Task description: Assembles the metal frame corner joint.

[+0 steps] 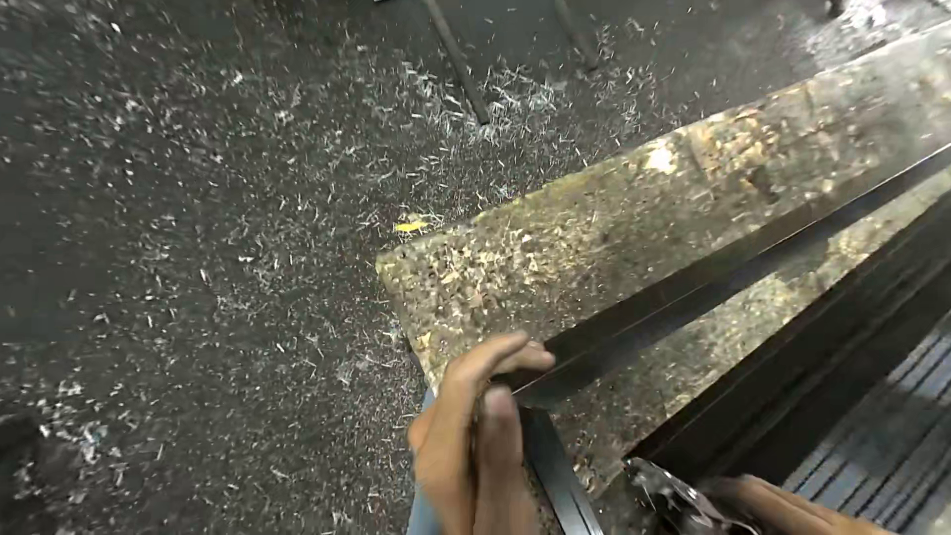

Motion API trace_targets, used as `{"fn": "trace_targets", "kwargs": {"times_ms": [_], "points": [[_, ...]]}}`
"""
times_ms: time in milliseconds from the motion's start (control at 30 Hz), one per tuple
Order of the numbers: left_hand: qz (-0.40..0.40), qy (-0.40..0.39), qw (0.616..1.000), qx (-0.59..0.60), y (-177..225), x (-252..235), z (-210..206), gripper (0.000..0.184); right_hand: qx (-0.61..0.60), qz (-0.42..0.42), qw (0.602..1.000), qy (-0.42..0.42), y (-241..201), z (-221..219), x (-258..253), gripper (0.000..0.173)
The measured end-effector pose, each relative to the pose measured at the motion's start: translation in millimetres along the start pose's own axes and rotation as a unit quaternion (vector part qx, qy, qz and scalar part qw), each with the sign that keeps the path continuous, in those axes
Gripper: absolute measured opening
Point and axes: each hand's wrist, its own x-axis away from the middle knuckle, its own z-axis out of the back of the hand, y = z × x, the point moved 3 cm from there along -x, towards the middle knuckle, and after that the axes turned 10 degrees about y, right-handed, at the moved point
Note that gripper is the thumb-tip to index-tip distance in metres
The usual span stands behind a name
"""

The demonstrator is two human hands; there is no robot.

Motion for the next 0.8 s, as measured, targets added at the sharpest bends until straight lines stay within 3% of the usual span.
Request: {"fn": "trace_targets", "kwargs": {"times_ms": [200,433,700,800], "points": [[0.078,0.088,0.991,0.061,-26,7,-21,0.040,0.156,-0.042,0.985,-0.064,-17,24,-45,0.058],[0.094,0.116,0.985,0.087,-27,7,-16,0.039,0.093,-0.032,0.991,-0.091,-16,20,-69,0.051],[0.079,0.113,0.987,0.078,-28,6,-15,0.038,0.145,0.012,0.989,-0.011,-17,10,-75,0.042],[0.073,0.103,0.989,0.075,-28,5,-15,0.039,0.163,0.031,0.985,0.037,-18,5,-71,0.032]]}}
